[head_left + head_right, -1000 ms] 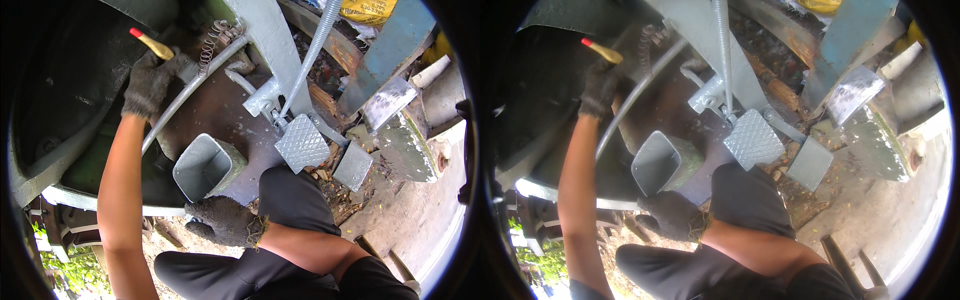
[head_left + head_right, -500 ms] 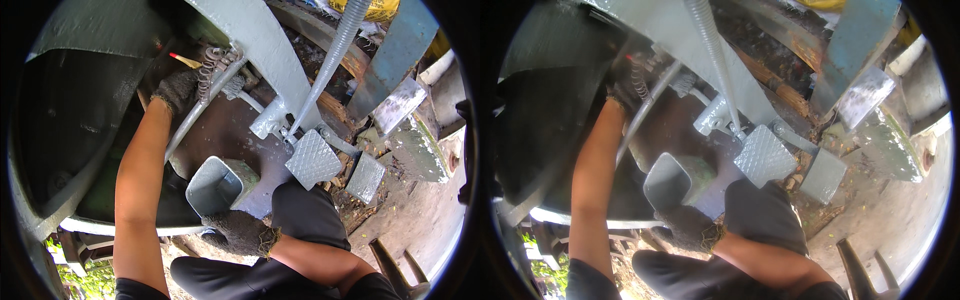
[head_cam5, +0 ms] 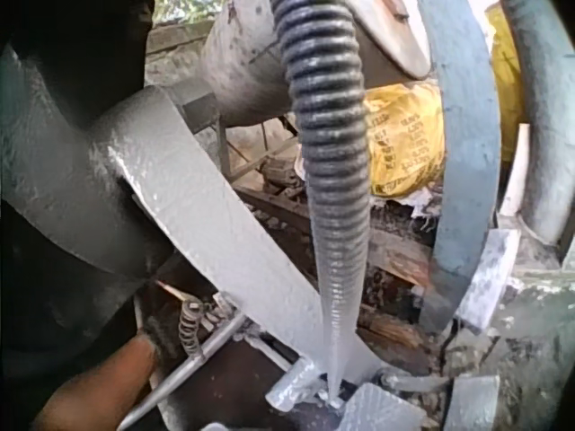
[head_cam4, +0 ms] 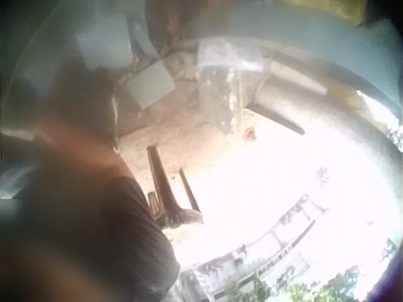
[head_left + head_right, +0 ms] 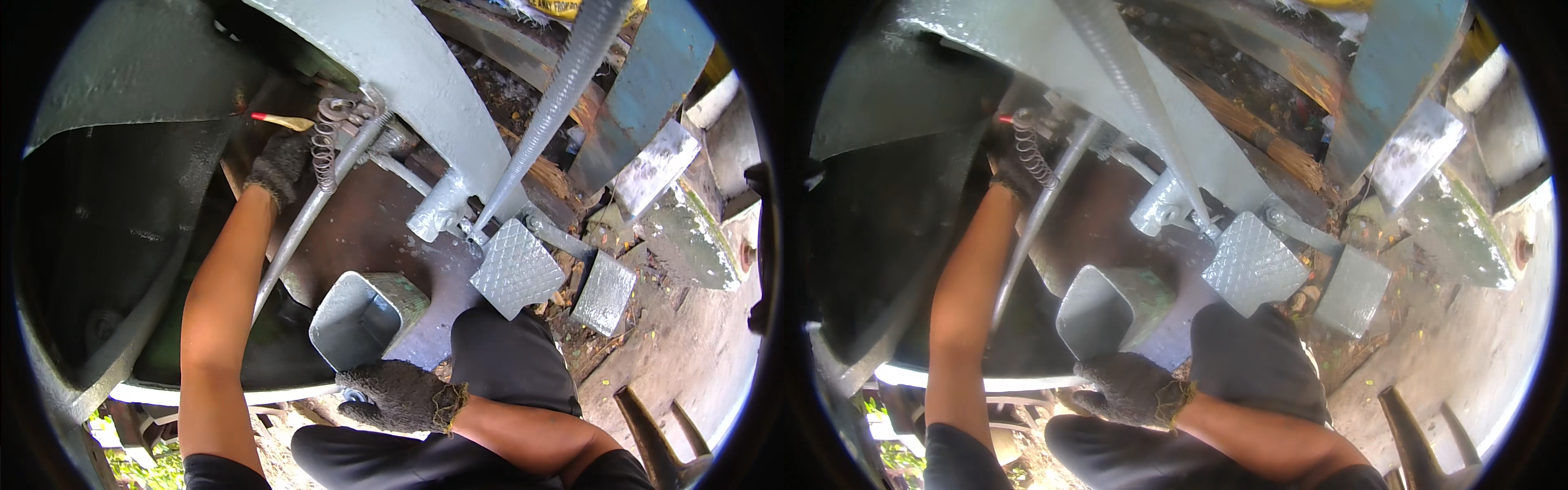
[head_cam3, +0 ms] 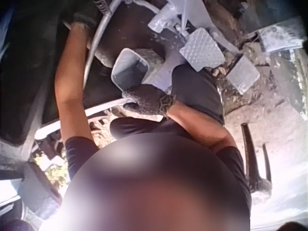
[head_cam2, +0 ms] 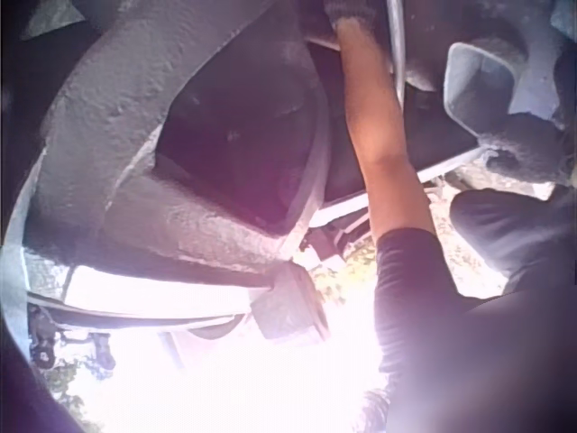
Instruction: The person paints the lower frame and mechanical components of a large metal machine using a small brush. They repeatedly dip the brush into a metal paint can and apply grey paint to various parts of the machine's structure.
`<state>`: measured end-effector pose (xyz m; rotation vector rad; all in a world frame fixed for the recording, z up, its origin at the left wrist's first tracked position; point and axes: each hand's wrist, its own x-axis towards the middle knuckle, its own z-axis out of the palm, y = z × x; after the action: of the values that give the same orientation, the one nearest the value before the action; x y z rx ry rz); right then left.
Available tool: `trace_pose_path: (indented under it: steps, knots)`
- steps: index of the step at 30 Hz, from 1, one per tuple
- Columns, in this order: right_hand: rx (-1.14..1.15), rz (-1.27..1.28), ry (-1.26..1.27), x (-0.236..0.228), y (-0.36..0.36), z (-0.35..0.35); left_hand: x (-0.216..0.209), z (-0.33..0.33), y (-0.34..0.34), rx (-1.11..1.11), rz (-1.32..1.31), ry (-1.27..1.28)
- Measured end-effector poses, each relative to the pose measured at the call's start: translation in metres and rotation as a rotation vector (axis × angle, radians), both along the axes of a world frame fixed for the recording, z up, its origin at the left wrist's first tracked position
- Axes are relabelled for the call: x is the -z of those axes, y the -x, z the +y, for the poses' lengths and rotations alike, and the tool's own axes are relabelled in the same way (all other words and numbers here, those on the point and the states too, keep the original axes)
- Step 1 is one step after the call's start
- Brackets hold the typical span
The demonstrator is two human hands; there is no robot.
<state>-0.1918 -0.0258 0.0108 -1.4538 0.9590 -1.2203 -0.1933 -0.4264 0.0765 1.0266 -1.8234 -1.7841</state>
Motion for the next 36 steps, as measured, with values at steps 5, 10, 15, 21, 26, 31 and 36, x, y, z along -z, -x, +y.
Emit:
trace_pose_path:
  steps: [5, 10, 15, 21, 26, 31, 36]
  knots:
    - [-0.042, 0.066, -0.031, 0.004, -0.003, -0.001, -0.033, 0.042, 0.03, 0.104, -0.528, 0.613]
    - [-0.01, 0.025, -0.024, 0.006, -0.004, -0.001, -0.022, 0.043, 0.025, 0.341, -0.672, 1.06]
    - [-0.1, 0.039, -0.084, 0.006, 0.001, -0.003, -0.001, -0.026, 0.005, 0.556, -0.244, 0.815]
    - [-0.092, 0.011, -0.086, 0.003, 0.005, -0.004, -0.007, -0.053, -0.007, 0.709, -0.419, 1.147]
    - [-0.115, 0.014, -0.117, 0.0, 0.007, -0.004, -0.01, -0.01, 0.003, 0.416, -0.753, 1.345]
    - [-0.148, 0.039, -0.139, 0.004, 0.002, -0.006, -0.007, 0.009, 0.037, 0.635, -0.674, 0.976]
    - [0.033, -0.042, 0.004, 0.017, -0.01, -0.006, -0.003, 0.033, 0.055, 0.409, 0.108, -0.083]
